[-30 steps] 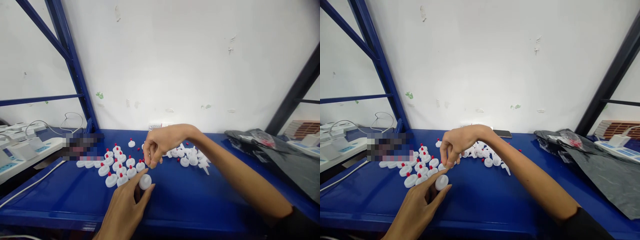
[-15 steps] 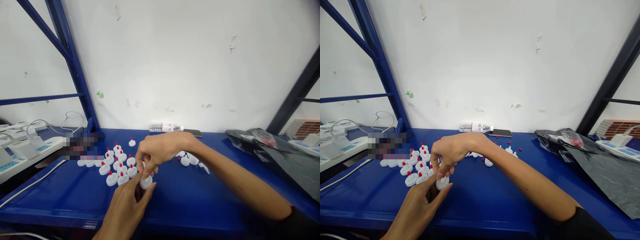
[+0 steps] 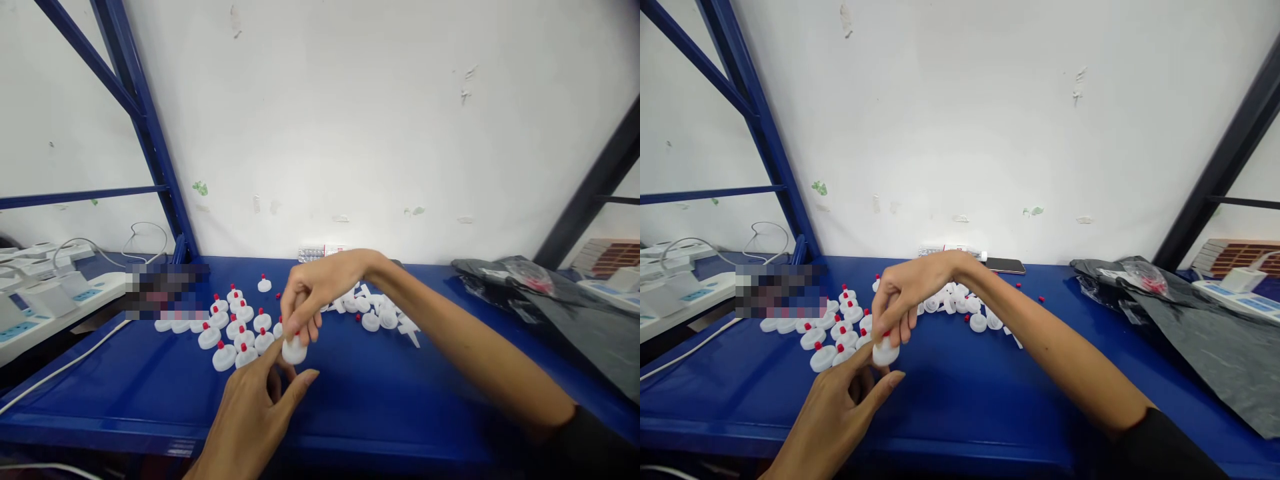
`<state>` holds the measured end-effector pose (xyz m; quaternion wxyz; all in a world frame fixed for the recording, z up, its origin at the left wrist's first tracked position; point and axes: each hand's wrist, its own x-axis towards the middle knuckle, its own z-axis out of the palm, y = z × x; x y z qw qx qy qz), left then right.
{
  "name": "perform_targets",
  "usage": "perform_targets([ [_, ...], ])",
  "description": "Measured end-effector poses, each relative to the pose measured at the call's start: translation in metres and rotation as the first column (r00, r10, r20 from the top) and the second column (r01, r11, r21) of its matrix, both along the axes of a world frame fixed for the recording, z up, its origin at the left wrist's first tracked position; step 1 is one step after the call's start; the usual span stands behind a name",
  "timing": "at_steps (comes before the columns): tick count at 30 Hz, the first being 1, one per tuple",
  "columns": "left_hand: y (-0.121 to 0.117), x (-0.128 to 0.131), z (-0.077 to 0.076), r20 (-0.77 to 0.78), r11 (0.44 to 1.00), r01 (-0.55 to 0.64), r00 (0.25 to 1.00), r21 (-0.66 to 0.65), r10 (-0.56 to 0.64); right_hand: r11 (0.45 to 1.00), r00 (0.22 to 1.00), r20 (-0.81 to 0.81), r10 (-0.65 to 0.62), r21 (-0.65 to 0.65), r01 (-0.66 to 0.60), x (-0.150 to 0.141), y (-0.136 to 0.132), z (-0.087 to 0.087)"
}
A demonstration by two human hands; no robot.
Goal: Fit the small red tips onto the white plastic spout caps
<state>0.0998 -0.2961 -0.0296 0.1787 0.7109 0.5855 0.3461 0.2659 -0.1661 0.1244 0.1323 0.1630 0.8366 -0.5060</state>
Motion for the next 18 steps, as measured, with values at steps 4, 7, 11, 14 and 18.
perform_targets([
  [4,-0.001,0.001,0.002,-0.003,0.999,0.047,0.999,0.028,-0.047,0.971,0.959,-0.209,-0.193,0.102,0.218,0.012,0.018,0.000],
  [7,-0.001,0.001,0.001,-0.046,0.996,0.084,0.996,0.040,-0.082,0.899,0.888,-0.367,-0.276,0.227,0.373,0.005,0.029,-0.014],
  [11,-0.001,0.000,0.001,-0.074,0.991,0.124,0.990,0.055,-0.120,0.785,0.851,-0.427,-0.305,0.394,0.478,-0.021,0.034,-0.041],
  [14,-0.001,-0.001,0.002,-0.098,0.988,0.141,0.986,0.060,-0.135,0.719,0.866,-0.407,-0.290,0.505,0.478,-0.037,0.034,-0.058],
  [18,-0.001,0.001,0.003,-0.113,0.986,0.162,0.981,0.050,-0.155,0.679,0.899,-0.321,-0.297,0.590,0.436,-0.045,0.033,-0.073],
])
